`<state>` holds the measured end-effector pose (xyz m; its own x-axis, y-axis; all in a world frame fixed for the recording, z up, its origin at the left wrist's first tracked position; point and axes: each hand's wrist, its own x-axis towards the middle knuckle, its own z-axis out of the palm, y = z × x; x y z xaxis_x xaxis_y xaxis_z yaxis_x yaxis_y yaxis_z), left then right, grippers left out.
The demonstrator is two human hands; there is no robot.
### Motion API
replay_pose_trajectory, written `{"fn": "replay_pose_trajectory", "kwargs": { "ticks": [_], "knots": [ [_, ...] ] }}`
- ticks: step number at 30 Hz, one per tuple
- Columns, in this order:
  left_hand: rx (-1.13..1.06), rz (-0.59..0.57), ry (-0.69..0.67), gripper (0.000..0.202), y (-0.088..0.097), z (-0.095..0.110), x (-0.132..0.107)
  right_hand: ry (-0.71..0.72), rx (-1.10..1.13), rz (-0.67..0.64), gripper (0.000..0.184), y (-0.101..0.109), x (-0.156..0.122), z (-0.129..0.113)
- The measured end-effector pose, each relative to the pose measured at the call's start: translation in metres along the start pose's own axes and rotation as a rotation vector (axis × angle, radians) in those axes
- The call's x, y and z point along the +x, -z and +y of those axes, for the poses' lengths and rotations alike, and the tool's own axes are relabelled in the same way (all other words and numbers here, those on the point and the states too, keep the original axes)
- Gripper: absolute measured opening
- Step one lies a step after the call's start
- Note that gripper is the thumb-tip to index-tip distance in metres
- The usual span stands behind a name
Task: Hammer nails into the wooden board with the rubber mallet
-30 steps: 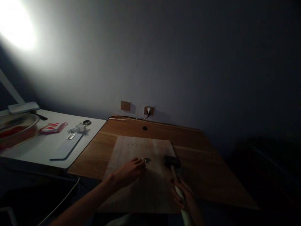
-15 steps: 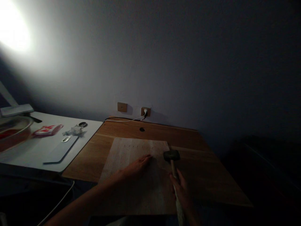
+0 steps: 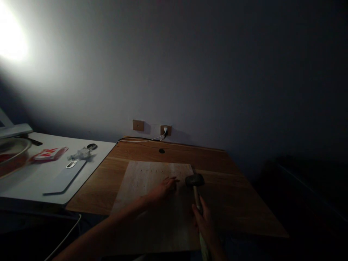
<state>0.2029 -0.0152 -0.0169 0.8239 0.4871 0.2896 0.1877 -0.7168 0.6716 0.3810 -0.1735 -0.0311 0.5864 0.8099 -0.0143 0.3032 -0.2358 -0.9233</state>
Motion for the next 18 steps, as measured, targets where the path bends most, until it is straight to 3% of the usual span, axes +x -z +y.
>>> {"fn": "replay_pose_trajectory", "kwargs": {
  "ticks": [4,10,13,18],
  "knots": [
    [-0.138,0.16,0.152,0.015,0.004,-0.012,0.044,-0.139,0.07,-0.004,0.085,-0.001,-0.002,-0.003],
    [-0.164,0.205,0.211,0.028,-0.007,-0.036,0.102,-0.179,0.114,0.022,0.09,-0.003,-0.004,-0.011],
    [-0.152,0.211,0.229,0.022,-0.016,-0.04,0.11,-0.148,0.119,0.022,0.089,-0.003,-0.003,-0.01],
    [-0.123,0.197,0.231,0.02,-0.022,-0.041,0.104,-0.206,0.125,0.046,0.091,-0.005,-0.004,-0.007]
  ]
}}
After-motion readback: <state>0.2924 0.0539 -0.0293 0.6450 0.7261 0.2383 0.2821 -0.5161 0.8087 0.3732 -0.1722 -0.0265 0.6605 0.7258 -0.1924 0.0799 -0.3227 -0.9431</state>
